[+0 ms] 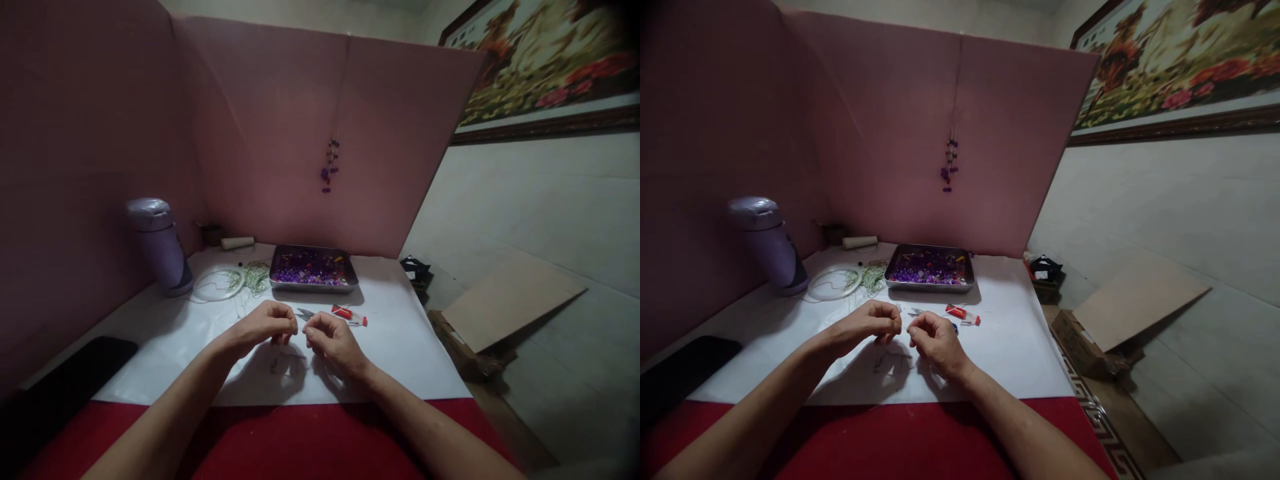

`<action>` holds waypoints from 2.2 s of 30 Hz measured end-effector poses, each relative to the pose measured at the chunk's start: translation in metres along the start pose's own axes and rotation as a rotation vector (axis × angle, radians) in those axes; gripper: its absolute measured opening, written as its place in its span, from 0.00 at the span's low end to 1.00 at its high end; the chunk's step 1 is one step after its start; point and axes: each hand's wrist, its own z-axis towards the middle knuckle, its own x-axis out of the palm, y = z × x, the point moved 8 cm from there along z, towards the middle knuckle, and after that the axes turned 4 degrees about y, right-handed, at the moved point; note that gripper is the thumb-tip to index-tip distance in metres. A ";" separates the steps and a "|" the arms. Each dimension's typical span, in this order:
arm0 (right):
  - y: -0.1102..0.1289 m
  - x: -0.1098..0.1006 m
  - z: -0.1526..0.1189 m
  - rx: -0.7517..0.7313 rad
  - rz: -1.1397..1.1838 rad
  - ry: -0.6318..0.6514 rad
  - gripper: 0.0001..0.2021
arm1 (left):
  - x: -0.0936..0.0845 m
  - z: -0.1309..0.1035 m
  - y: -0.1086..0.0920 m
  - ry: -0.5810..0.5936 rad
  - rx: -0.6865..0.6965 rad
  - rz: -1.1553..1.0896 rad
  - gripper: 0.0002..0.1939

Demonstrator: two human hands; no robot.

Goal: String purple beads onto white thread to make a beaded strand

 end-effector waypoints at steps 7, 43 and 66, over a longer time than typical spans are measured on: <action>-0.004 -0.002 -0.001 -0.068 -0.126 -0.071 0.04 | -0.002 0.004 0.008 -0.029 -0.027 0.047 0.05; -0.016 -0.003 0.003 0.012 -0.088 -0.072 0.07 | -0.011 0.007 0.012 -0.088 -0.025 0.000 0.05; -0.003 -0.015 0.009 -0.223 -0.400 -0.148 0.07 | -0.028 0.007 0.009 -0.399 0.092 -0.040 0.09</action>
